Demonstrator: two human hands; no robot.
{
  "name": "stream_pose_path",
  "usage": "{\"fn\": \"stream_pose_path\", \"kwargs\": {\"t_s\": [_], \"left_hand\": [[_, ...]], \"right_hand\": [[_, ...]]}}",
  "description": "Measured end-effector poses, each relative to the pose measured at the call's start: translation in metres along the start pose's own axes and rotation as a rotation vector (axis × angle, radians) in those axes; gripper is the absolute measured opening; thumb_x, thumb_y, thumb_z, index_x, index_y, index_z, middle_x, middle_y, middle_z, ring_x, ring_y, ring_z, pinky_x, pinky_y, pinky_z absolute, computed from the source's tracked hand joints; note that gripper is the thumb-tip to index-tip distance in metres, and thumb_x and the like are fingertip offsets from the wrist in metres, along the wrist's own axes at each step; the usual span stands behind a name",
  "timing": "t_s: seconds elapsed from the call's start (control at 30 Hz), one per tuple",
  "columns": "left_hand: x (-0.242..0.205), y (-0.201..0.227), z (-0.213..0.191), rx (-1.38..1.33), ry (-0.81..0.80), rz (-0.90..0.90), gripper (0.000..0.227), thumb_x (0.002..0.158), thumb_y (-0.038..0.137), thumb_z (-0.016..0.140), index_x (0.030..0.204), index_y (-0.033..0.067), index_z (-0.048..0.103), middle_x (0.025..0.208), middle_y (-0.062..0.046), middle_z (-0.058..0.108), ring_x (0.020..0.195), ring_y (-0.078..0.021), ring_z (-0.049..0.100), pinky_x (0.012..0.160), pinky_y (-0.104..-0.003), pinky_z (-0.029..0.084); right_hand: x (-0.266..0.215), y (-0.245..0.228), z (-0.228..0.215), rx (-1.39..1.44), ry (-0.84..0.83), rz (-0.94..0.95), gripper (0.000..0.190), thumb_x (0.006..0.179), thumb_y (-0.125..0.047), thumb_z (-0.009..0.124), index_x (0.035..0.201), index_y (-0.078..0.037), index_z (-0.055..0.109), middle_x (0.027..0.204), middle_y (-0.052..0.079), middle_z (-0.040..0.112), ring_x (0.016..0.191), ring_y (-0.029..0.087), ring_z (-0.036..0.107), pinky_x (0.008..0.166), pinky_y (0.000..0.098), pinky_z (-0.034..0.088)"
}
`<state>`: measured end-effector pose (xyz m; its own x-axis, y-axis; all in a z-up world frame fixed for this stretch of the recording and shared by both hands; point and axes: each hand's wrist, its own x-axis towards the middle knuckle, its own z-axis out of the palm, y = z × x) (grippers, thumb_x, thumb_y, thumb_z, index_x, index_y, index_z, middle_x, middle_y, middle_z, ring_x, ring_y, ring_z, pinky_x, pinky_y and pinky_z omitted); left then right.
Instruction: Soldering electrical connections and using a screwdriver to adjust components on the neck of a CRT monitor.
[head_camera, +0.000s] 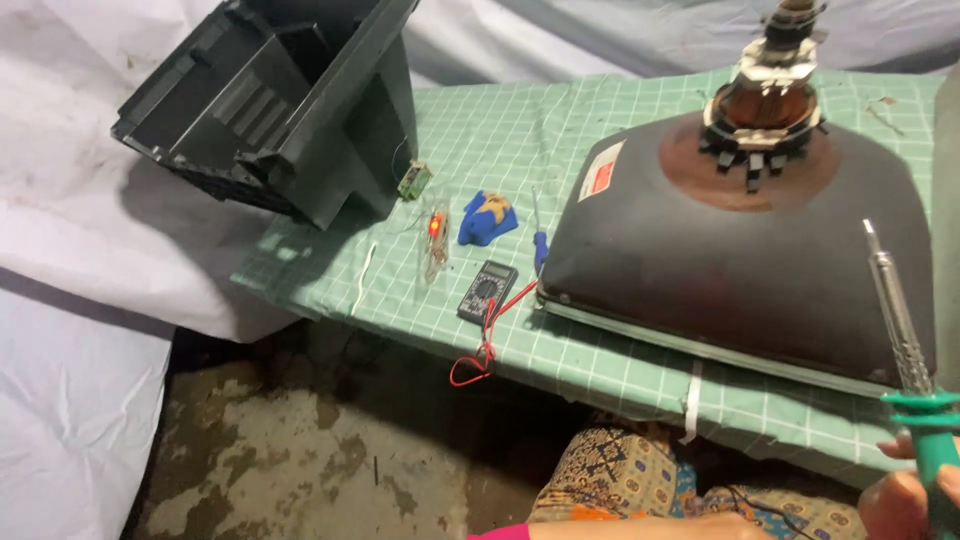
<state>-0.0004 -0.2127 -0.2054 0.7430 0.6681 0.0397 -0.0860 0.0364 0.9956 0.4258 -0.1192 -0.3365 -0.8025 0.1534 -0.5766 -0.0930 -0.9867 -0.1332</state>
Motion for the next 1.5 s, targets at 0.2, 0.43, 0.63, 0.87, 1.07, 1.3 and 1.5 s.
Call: {"fn": "stream_pose_path", "kwargs": {"t_s": [0.2,0.43,0.63,0.87,1.07,1.3,1.5], "left_hand": [[-0.022,-0.013,0.001,0.019,0.069,-0.002,0.025,0.097,0.020,0.069,0.122,0.0174,0.068,0.122,0.001,0.069,0.115,-0.0115,0.065,0.111,-0.027,0.052],[-0.052,0.030,-0.028,-0.270,0.278,0.128,0.052,0.093,0.037,0.057,0.138,0.0099,0.059,0.130,-0.003,0.063,0.119,-0.0140,0.059,0.109,-0.030,0.047],[-0.079,0.052,-0.030,-0.433,0.418,0.182,0.057,0.104,0.046,0.051,0.133,-0.0030,0.059,0.120,-0.014,0.065,0.099,-0.0161,0.062,0.088,-0.026,0.051],[-0.103,0.055,-0.066,-0.779,0.700,0.328,0.040,0.101,0.039,0.051,0.116,0.0023,0.055,0.094,-0.014,0.076,0.095,-0.0240,0.076,0.089,-0.037,0.062],[-0.133,0.058,-0.115,-0.781,0.904,0.583,0.049,0.097,0.046,0.056,0.122,0.0035,0.054,0.066,-0.004,0.050,0.049,-0.0121,0.046,0.043,-0.027,0.042],[-0.213,0.088,-0.160,-0.667,1.095,0.782,0.050,0.099,0.049,0.053,0.123,0.0056,0.052,0.064,0.001,0.045,0.046,-0.0052,0.036,0.038,-0.021,0.032],[-0.288,0.126,-0.165,-0.418,1.442,1.032,0.055,0.092,0.061,0.058,0.118,0.0128,0.057,0.063,0.008,0.048,0.044,-0.0001,0.035,0.035,-0.016,0.023]], "right_hand": [[0.046,0.095,0.230,-1.710,0.927,-2.120,0.047,0.081,-0.008,0.079,0.118,-0.016,0.052,0.118,0.018,0.068,0.104,0.027,0.071,0.093,0.0407,0.059],[0.132,0.115,0.317,-1.642,0.802,-2.113,0.036,0.069,-0.015,0.084,0.103,-0.018,0.074,0.114,0.010,0.069,0.099,0.020,0.073,0.087,0.0310,0.063],[0.160,0.113,0.363,-1.776,0.517,-2.131,0.032,0.067,-0.013,0.083,0.098,-0.013,0.077,0.107,0.009,0.072,0.088,0.015,0.073,0.083,0.0309,0.064],[0.227,0.138,0.289,-1.027,0.537,-1.337,0.057,0.084,-0.007,0.068,0.139,-0.006,0.055,0.101,0.013,0.084,0.076,0.018,0.081,0.064,0.0297,0.065],[0.234,0.142,0.239,-0.976,0.226,-0.725,0.046,0.096,-0.032,0.052,0.096,0.001,0.085,0.071,0.011,0.080,0.057,0.017,0.070,0.050,0.0286,0.053],[0.197,0.128,0.239,-1.441,0.682,-0.843,0.014,0.075,-0.029,0.084,0.073,-0.015,0.088,0.062,-0.006,0.086,0.053,0.007,0.071,0.053,0.0227,0.054],[0.169,0.113,0.239,-1.245,1.027,-0.681,0.012,0.081,-0.011,0.079,0.085,-0.013,0.090,0.068,-0.001,0.089,0.048,0.010,0.076,0.050,0.0222,0.062]]}}
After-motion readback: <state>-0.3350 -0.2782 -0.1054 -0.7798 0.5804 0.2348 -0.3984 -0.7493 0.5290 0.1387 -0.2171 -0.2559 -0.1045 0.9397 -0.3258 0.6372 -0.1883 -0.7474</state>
